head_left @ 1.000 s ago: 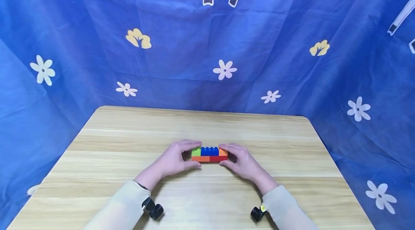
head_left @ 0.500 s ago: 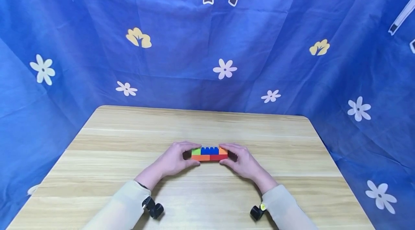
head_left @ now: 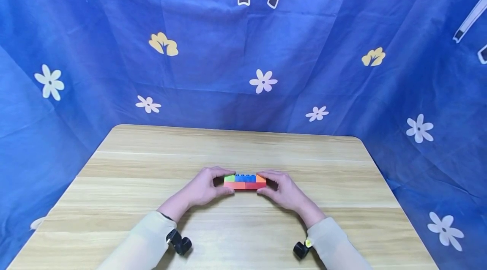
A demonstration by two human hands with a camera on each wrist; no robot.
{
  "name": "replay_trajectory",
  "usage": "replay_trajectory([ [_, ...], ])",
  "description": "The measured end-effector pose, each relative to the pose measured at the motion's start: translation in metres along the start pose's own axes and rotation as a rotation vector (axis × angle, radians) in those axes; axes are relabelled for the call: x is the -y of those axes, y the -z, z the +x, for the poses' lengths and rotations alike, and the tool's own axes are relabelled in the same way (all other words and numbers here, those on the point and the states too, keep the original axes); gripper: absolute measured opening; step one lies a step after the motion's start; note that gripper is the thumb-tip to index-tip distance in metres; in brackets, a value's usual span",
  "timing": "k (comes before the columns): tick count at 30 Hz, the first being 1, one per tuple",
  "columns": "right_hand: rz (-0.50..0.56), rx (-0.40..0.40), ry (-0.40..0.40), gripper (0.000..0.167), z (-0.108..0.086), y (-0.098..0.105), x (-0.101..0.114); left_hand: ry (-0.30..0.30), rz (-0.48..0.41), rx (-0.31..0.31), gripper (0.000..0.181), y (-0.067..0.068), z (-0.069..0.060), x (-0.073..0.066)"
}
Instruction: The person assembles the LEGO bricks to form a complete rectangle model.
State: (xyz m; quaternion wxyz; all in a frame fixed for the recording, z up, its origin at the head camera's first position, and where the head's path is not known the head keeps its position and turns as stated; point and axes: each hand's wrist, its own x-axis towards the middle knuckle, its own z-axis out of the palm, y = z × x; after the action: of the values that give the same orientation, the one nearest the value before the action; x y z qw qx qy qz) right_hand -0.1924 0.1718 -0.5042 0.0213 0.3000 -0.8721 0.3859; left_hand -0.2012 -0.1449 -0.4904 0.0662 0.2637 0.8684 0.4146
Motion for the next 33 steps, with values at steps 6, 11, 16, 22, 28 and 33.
replay_trajectory([
  [6, 0.03, 0.01, -0.016, 0.05, 0.0011, 0.0002, 0.0014, 0.007, -0.022, 0.017, 0.059, 0.0007, -0.0001, 0.0008],
  [11, 0.057, 0.009, -0.039, 0.049, 0.0021, 0.0003, 0.0019, 0.014, -0.026, 0.019, 0.058, 0.001, 0.0011, 0.0017],
  [16, 0.073, 0.009, -0.06, 0.048, 0.0032, -0.0002, 0.0008, 0.022, -0.028, 0.021, 0.057, 0.0002, 0.0028, 0.0022],
  [22, 0.079, 0.016, -0.077, 0.047, 0.0025, -0.001, -0.0017, 0.022, -0.031, 0.019, 0.057, -0.0035, 0.0029, 0.0038],
  [28, 0.087, 0.041, -0.067, 0.047, 0.0019, -0.0005, -0.0038, 0.029, -0.042, 0.021, 0.057, -0.0053, 0.002, 0.0049],
  [33, 0.114, 0.059, -0.066, 0.046, 0.003, 0.0007, -0.0026, 0.015, -0.027, 0.027, 0.058, -0.0044, 0.0021, 0.0055],
])
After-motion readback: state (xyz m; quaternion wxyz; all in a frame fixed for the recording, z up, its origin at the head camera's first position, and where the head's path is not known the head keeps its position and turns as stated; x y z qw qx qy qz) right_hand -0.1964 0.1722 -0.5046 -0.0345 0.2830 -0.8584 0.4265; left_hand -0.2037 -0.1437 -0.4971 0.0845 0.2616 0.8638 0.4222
